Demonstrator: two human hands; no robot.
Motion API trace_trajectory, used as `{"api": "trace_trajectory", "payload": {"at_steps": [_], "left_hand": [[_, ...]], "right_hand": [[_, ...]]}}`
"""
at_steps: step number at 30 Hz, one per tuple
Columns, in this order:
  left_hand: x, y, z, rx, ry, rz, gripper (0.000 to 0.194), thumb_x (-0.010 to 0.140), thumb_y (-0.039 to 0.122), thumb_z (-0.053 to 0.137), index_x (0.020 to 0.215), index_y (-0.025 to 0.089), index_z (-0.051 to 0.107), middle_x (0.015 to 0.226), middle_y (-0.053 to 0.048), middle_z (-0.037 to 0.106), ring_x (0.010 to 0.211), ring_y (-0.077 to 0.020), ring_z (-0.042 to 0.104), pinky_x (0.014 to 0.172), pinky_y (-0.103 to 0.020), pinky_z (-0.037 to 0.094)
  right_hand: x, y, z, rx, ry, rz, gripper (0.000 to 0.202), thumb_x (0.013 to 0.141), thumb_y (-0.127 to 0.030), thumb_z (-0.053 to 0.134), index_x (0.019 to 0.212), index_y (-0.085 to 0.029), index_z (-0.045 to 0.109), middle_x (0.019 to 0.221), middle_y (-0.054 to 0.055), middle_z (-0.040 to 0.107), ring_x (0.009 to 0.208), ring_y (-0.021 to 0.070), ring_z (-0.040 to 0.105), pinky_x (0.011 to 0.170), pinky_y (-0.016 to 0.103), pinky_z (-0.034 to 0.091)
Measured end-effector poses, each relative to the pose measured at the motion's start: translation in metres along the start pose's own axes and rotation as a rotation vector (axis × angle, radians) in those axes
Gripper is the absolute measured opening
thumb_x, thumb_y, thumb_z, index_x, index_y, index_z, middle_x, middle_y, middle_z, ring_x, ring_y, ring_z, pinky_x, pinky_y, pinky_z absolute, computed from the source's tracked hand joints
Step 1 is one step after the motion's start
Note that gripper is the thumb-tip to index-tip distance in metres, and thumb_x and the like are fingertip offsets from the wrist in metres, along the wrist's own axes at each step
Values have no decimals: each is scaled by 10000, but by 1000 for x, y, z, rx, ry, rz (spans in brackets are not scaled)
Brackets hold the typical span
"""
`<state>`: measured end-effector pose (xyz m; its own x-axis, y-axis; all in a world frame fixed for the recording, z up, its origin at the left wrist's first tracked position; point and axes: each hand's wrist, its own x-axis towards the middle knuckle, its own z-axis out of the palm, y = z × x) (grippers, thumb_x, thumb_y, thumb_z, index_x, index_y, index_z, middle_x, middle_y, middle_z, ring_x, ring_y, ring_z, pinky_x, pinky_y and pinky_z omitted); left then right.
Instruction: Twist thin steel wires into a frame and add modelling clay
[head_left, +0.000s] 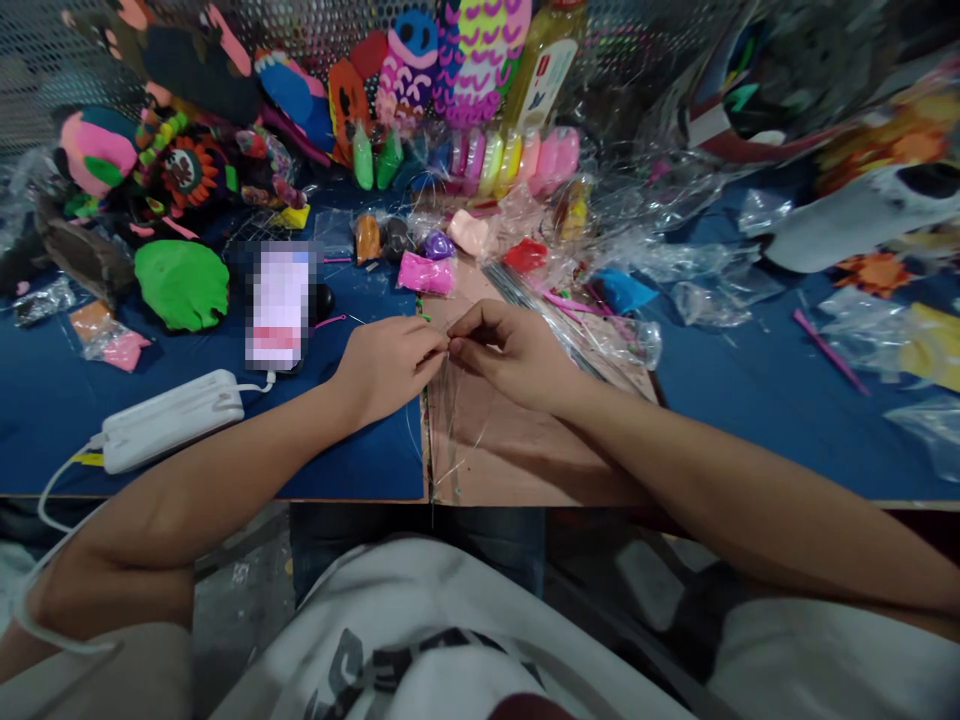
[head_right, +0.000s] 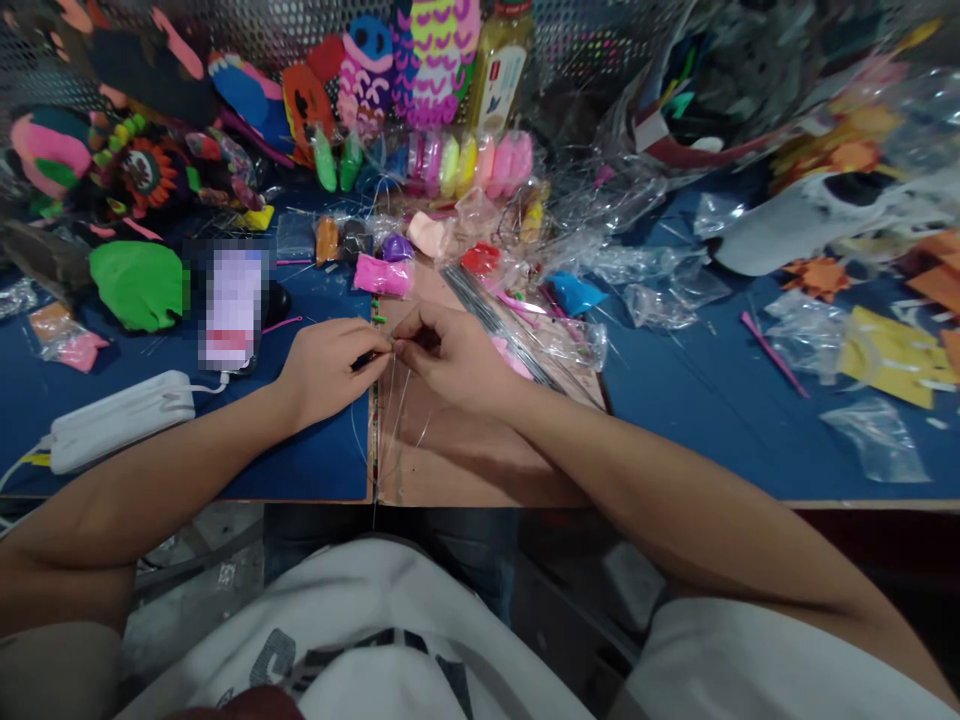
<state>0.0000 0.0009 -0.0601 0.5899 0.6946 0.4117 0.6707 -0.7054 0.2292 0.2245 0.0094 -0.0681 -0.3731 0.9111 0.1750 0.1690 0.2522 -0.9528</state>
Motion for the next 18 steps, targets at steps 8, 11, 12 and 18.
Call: {"api": "trace_trajectory", "payload": {"at_steps": [8,11,12,18], "left_hand": [[2,4,-2,82,-39,12,226,1107,261,626,1005,169,805,1003,-69,834,938,-243,790,759,-366,522],[2,3,-3,148,-63,90,261,1122,259,608,970,169,801,969,-63,823,917,-240,780,756,-370,520],[2,3,-3,166,-73,115,280,1127,259,598,953,171,799,955,-60,820,904,-240,776,746,-373,515],[5,5,-5,202,-140,108,326,1138,260,548,948,178,801,921,-68,815,878,-255,771,708,-393,488]], "right_hand": [[4,2,3,153,-15,118,231,842,-369,843,912,-196,706,829,41,739,717,169,647,651,324,487],[2,5,2,104,-13,126,250,853,-399,847,910,-201,705,820,42,726,724,173,634,642,324,480],[2,6,1,73,-14,123,249,860,-404,844,908,-203,705,818,42,722,721,172,625,637,324,475],[2,8,0,-48,-36,119,171,876,-354,784,877,-209,693,785,48,722,693,181,603,620,333,451]]}}
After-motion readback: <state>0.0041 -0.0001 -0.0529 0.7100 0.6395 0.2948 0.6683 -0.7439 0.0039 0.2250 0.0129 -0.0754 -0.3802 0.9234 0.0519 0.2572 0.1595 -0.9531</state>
